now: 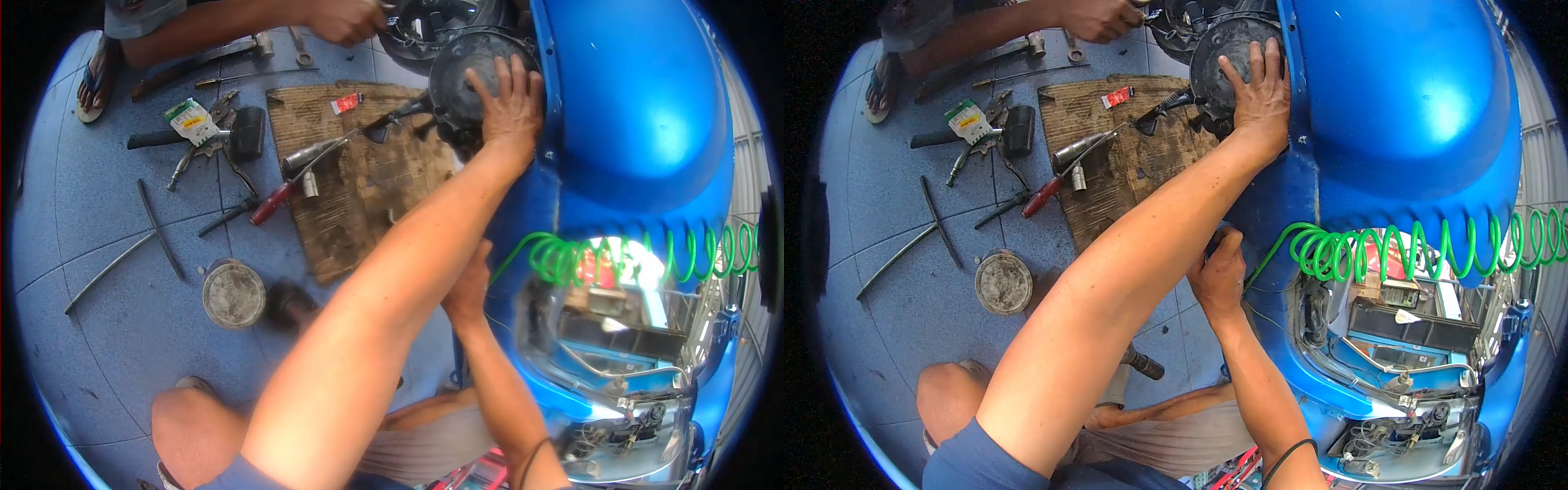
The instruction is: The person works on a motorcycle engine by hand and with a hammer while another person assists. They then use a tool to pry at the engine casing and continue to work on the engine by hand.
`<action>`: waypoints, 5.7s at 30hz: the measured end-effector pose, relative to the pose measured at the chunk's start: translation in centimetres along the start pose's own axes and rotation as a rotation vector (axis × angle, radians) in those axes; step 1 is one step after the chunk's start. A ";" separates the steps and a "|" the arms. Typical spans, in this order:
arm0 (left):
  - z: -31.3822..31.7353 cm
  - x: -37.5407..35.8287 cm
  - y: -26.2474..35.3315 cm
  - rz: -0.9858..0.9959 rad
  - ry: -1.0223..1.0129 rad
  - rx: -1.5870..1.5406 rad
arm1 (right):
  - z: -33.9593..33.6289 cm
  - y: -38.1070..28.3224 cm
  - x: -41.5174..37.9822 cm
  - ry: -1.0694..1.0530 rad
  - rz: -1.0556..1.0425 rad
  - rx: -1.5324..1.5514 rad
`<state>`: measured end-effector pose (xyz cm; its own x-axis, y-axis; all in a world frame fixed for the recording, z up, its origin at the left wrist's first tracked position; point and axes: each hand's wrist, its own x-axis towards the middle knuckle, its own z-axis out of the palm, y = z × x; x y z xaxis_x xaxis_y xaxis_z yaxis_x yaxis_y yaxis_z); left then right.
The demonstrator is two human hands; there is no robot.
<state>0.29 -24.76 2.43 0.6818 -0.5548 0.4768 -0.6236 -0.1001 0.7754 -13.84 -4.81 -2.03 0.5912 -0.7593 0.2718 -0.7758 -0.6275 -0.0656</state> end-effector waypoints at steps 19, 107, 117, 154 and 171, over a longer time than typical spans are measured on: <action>-1.7 -0.1 -1.3 0.095 -0.192 -0.076 | -0.2 -0.8 0.4 0.009 0.038 -0.001; -21.9 -9.2 -5.1 -0.173 -0.843 -0.240 | 0.1 -0.4 0.3 0.094 -0.017 0.006; -21.2 -10.5 -4.3 -0.165 -0.822 -0.327 | 0.6 0.7 0.2 -0.017 0.028 -0.032; -20.9 -9.7 -4.8 -0.192 -1.006 -0.288 | 0.4 0.3 0.3 -0.007 0.089 0.046; -20.5 -10.0 -5.2 -0.162 -0.989 -0.299 | -0.2 -0.5 0.5 0.053 -0.081 -0.014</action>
<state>4.53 -1.74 2.10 0.0477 -0.9949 -0.0891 -0.3410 -0.1000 0.9347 -13.21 -4.84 -1.63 0.6401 -0.6955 0.3264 -0.7288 -0.6841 -0.0284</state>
